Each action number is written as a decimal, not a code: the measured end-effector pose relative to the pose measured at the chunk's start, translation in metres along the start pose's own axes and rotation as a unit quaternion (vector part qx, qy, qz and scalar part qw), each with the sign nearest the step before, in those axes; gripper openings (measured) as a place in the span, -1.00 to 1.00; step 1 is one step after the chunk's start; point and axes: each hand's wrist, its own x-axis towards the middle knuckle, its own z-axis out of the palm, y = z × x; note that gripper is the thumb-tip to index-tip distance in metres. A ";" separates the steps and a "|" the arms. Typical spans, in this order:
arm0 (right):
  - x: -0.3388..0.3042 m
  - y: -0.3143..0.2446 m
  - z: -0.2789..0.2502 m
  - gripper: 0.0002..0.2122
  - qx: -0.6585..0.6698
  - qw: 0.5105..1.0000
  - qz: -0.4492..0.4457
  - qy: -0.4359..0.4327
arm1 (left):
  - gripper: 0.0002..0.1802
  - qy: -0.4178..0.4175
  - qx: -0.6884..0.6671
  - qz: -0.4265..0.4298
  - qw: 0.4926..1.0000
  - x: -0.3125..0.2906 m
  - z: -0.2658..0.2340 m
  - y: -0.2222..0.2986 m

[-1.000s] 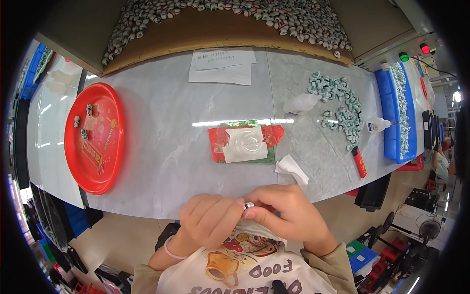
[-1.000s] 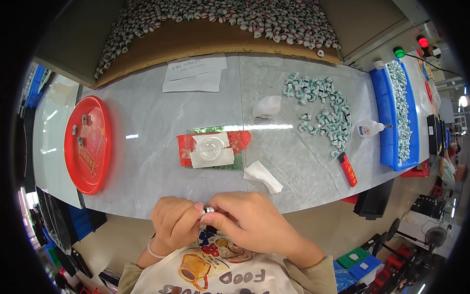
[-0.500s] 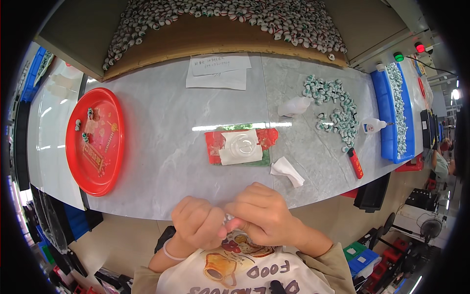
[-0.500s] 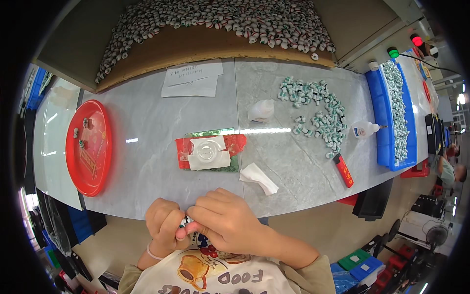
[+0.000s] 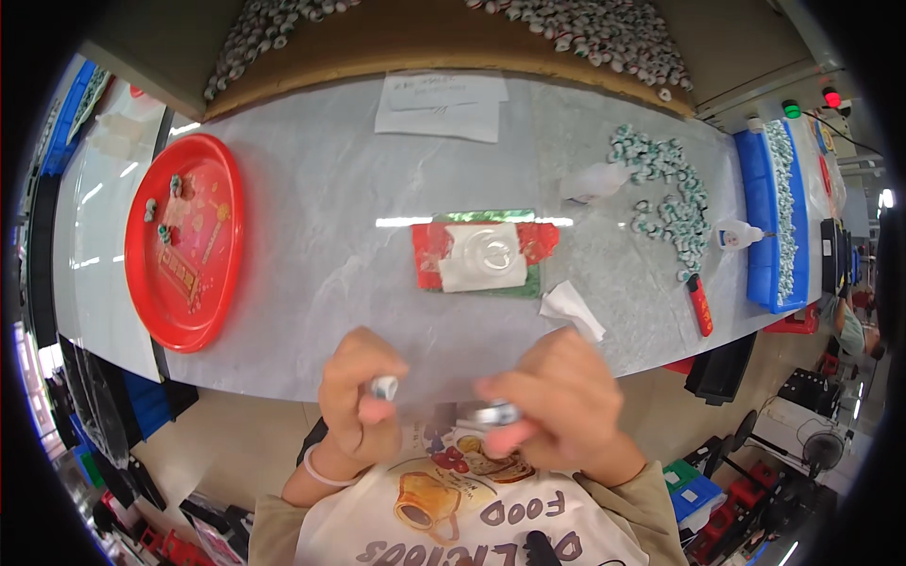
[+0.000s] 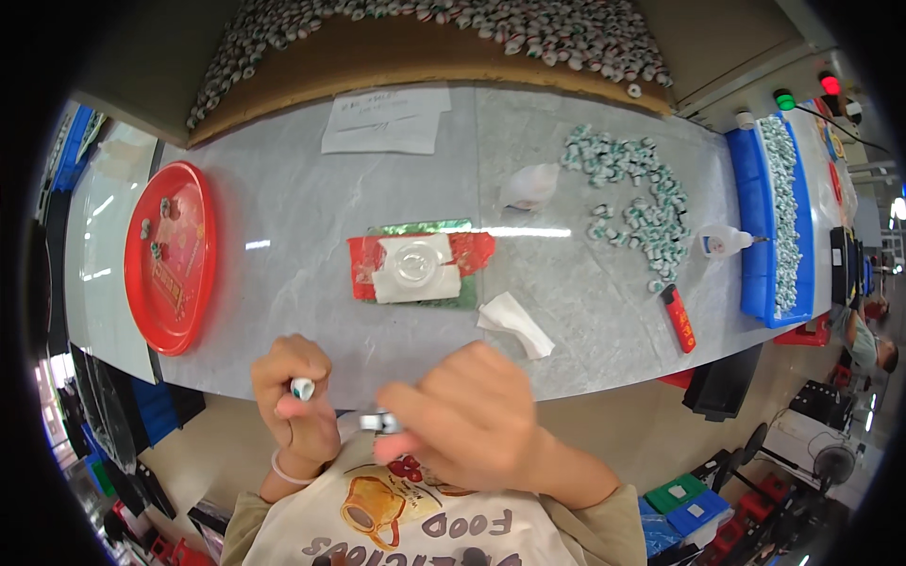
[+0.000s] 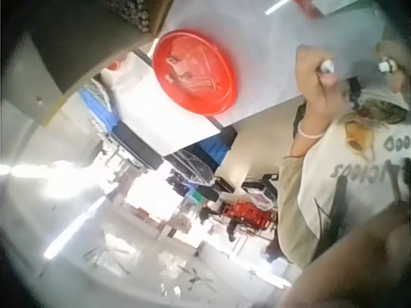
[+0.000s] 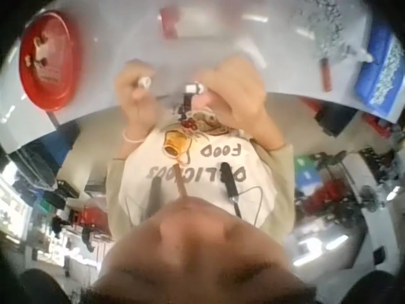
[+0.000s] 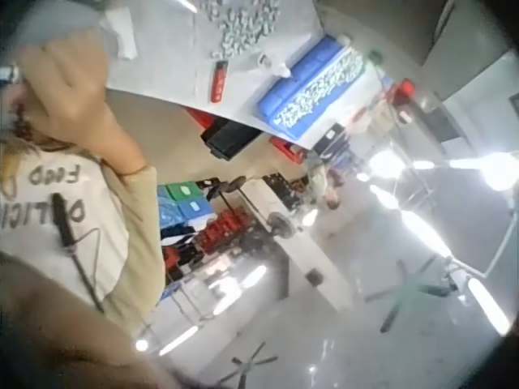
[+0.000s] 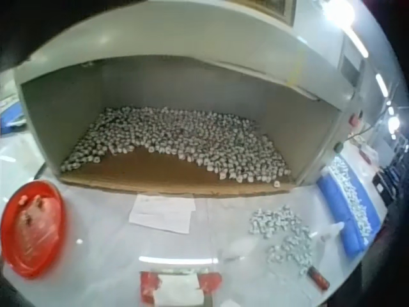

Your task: Assembling small plastic electronic components at a workbench.

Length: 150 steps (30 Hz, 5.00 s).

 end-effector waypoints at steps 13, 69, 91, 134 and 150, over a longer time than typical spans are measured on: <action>0.003 0.007 0.001 -0.65 -0.019 1.000 0.020 0.005 | -0.72 -0.076 -0.021 -0.002 0.997 0.018 -0.005 -0.001; 0.003 0.000 0.018 -0.76 -0.013 0.998 0.055 0.043 | -0.74 -0.072 0.019 0.009 0.997 0.020 -0.006 0.002; 0.003 0.005 0.021 -0.75 0.005 0.998 0.061 0.028 | -0.84 -0.082 0.046 0.013 0.996 0.021 -0.005 0.003; -0.001 0.022 0.005 -0.61 0.065 0.994 0.082 0.018 | -0.46 -0.181 0.000 -0.005 0.983 0.025 -0.001 0.002; -0.017 0.078 -0.058 -0.70 -0.448 0.857 0.236 0.098 | -0.52 -0.142 -0.020 -0.041 0.989 0.026 -0.005 0.007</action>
